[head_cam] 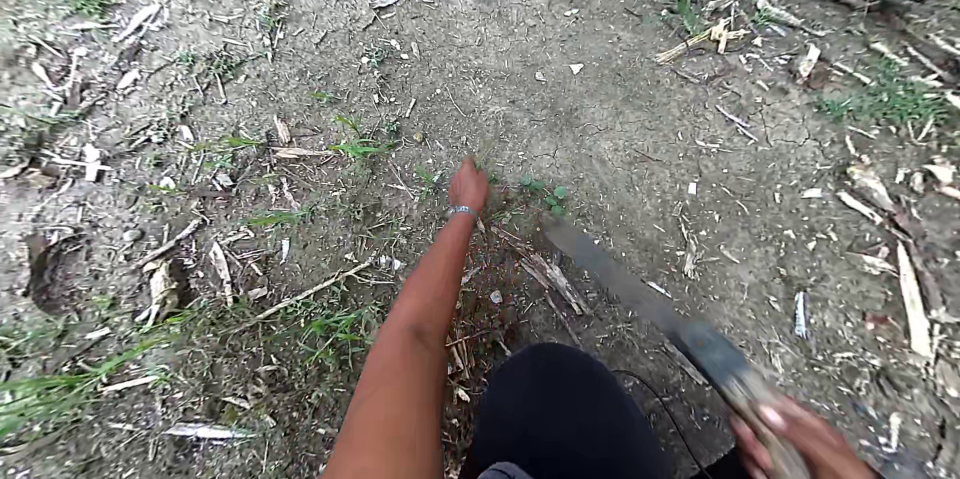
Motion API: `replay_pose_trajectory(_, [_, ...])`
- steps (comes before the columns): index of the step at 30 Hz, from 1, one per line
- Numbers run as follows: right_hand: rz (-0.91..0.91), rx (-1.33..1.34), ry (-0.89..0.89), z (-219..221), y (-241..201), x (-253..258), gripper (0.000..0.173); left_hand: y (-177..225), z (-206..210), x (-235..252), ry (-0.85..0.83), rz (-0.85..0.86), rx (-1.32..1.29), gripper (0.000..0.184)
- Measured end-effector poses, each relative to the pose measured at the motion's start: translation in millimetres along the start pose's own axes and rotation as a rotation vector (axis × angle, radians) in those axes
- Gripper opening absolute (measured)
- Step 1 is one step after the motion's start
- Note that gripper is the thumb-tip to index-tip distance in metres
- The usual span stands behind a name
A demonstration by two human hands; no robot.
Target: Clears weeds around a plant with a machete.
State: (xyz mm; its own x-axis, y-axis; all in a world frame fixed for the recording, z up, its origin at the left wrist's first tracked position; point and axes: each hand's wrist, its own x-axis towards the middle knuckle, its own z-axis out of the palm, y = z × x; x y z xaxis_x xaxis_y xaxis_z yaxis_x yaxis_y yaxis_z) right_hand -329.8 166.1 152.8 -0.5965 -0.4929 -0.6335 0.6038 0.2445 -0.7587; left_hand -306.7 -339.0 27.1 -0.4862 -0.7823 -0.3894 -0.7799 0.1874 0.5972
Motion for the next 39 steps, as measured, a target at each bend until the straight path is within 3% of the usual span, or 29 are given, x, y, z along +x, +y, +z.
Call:
replay_pose_trajectory(3, [0.13,0.1,0.039,76,1,112,0.024,26,4,13,-0.104,-0.002,0.262,0.046])
replay_pose_trajectory(5, [0.222,0.139,0.053,106,4,156,0.026,35,13,12,-0.207,-0.047,0.387,0.05])
replay_pose_trajectory(8, [0.058,-0.053,0.04,109,22,149,0.027,36,29,6,-0.267,-0.044,0.407,0.034])
replay_pose_trajectory(10, [-0.218,-0.367,0.052,101,27,131,0.052,34,29,5,-0.235,0.011,0.361,0.032])
replay_pose_trajectory(12, [-0.356,-0.531,0.051,88,25,106,0.065,18,13,7,-0.162,0.075,0.371,0.032])
replay_pose_trajectory(16, [-0.121,-0.079,-0.056,68,16,76,0.045,-33,-40,21,-0.002,0.091,0.43,0.033])
replay_pose_trajectory(18, [0.055,-0.002,-0.072,96,15,89,0.037,-43,-61,18,-0.059,-0.015,0.501,0.032])
replay_pose_trajectory(21, [0.255,0.093,-0.056,172,29,139,0.028,-46,-64,14,-0.142,-0.122,0.52,0.039])
replay_pose_trajectory(24, [0.224,0.068,-0.06,198,47,156,0.029,-47,-54,15,-0.137,-0.18,0.418,0.042])
replay_pose_trajectory(27, [-0.214,-0.387,-0.106,171,45,153,0.051,-55,-40,2,-0.075,-0.15,0.264,0.041])
replay_pose_trajectory(29, [-0.491,-0.774,-0.134,144,36,145,0.065,-66,-33,-20,-0.051,-0.077,0.304,0.04])
replay_pose_trajectory(30, [-0.543,-0.855,-0.139,128,35,139,0.066,-77,-24,-37,-0.079,-0.014,0.367,0.038])
replay_pose_trajectory(32, [-0.478,-0.856,-0.123,93,36,120,0.066,-104,4,-77,-0.202,0.113,0.487,0.036])
replay_pose_trajectory(35, [-0.196,-0.552,-0.069,41,43,80,0.061,-133,27,-140,-0.459,0.138,0.558,0.037])
replay_pose_trajectory(37, [-0.071,-0.387,-0.067,11,42,51,0.05,-153,24,-168,-0.408,0.052,0.423,0.037])
replay_pose_trajectory(39, [-0.015,-0.269,-0.104,-11,43,33,0.04,-166,9,-174,-0.23,-0.09,0.234,0.036])
